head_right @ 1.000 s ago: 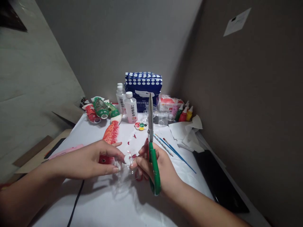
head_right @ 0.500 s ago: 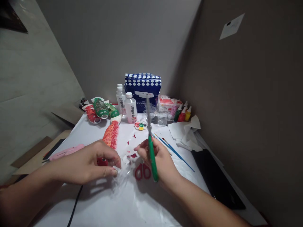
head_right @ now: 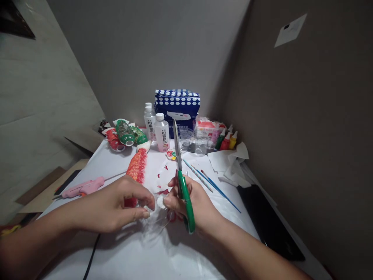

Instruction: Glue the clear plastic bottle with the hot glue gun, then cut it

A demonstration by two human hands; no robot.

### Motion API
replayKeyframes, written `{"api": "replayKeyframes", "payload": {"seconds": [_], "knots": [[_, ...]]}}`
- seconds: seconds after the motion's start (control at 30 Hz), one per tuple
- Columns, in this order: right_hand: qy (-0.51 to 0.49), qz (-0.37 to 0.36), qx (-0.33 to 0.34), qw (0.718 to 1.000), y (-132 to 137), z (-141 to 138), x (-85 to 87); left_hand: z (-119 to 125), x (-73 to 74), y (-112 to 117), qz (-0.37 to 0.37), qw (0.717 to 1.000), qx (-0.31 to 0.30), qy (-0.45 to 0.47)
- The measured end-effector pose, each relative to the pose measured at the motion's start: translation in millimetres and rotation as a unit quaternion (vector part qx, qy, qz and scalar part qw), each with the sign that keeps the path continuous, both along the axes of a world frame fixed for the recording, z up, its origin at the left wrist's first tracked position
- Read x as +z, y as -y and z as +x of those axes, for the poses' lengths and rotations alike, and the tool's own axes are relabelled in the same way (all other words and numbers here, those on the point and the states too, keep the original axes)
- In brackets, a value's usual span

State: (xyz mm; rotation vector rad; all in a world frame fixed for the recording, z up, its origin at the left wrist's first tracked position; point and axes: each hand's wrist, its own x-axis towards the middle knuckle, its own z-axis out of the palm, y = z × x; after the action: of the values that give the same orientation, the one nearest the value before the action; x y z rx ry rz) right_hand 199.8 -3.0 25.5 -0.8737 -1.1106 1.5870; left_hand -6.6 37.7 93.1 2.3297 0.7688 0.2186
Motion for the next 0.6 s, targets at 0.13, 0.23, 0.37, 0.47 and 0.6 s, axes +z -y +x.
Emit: {"api": "replayKeyframes", "payload": {"seconds": [0.13,0.23,0.37,0.47,0.6], "knots": [[0.008,0.001,-0.009,1.000,0,1,1.6,0,-1.7,-1,0.003,1.000,0.012,-0.002],[-0.005,0.013,-0.036,0.999,1,1,0.5,0,-2.1,-3,-0.015,0.999,0.034,-0.003],[-0.050,0.033,-0.094,0.994,0,0,-6.6,2,-3.7,-7,-0.051,0.996,0.066,0.006],[-0.053,0.041,-0.122,0.990,-2,0,-10.0,3,-4.9,-8,-0.064,0.996,0.063,0.003],[-0.043,0.041,-0.119,0.991,-2,-1,-7.2,3,-5.4,-7,-0.067,0.994,0.083,-0.007]]}}
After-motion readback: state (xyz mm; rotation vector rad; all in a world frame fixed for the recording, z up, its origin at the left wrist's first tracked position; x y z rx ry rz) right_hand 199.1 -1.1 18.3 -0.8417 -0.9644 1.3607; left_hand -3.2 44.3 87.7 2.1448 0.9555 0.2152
